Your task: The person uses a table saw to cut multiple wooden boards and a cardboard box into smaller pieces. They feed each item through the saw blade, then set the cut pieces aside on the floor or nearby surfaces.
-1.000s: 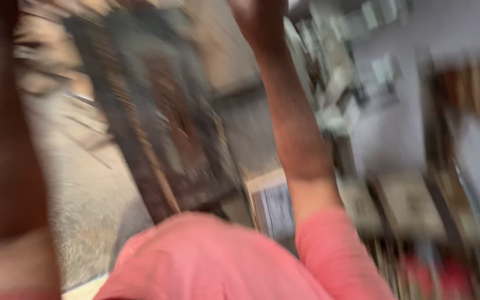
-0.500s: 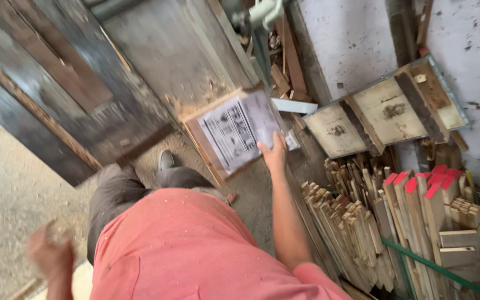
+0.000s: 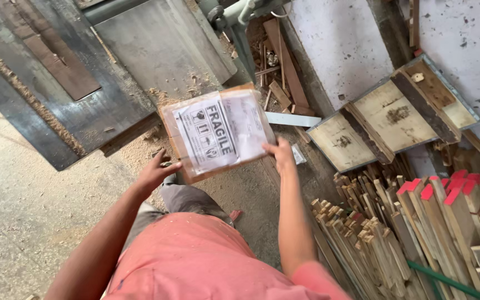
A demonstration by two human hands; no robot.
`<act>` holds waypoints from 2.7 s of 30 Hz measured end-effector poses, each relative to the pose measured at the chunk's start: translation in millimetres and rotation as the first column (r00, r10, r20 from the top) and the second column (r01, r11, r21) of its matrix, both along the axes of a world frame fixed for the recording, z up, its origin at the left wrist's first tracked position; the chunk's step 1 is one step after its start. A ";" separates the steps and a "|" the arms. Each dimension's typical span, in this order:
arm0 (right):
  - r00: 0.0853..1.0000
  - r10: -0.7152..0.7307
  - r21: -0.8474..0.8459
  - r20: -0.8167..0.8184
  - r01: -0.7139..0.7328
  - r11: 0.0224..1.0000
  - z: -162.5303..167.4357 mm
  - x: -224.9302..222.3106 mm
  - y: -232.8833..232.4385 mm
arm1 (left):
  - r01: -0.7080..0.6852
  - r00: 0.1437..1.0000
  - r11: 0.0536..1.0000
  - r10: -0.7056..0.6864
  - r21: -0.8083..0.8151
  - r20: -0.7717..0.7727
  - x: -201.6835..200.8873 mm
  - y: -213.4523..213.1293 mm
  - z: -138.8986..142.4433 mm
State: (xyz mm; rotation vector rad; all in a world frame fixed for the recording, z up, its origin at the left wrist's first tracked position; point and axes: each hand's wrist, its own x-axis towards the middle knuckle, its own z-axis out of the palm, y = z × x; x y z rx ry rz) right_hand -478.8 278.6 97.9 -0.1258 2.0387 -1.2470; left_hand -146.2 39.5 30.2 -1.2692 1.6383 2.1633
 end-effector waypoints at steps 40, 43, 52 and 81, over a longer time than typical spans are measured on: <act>0.788 0.529 -0.163 -0.316 -0.594 0.788 0.1 231.1 -39.9 | -0.654 0.622 0.751 0.604 0.093 -0.498 261.7 9.6 133.2; 0.723 0.566 -0.076 -0.395 -0.640 0.764 2.5 247.6 -43.3 | -0.695 0.509 0.658 0.735 0.290 -0.447 267.3 14.1 134.7; 0.885 0.466 -0.311 -0.010 -0.446 0.839 21.5 256.8 -36.9 | -0.626 0.480 0.696 0.699 0.352 -0.531 299.1 39.2 108.3; 0.001 0.152 0.123 -0.988 -0.580 0.805 62.4 272.6 -90.4 | -0.538 0.510 0.711 0.703 0.453 -0.496 329.2 50.7 81.8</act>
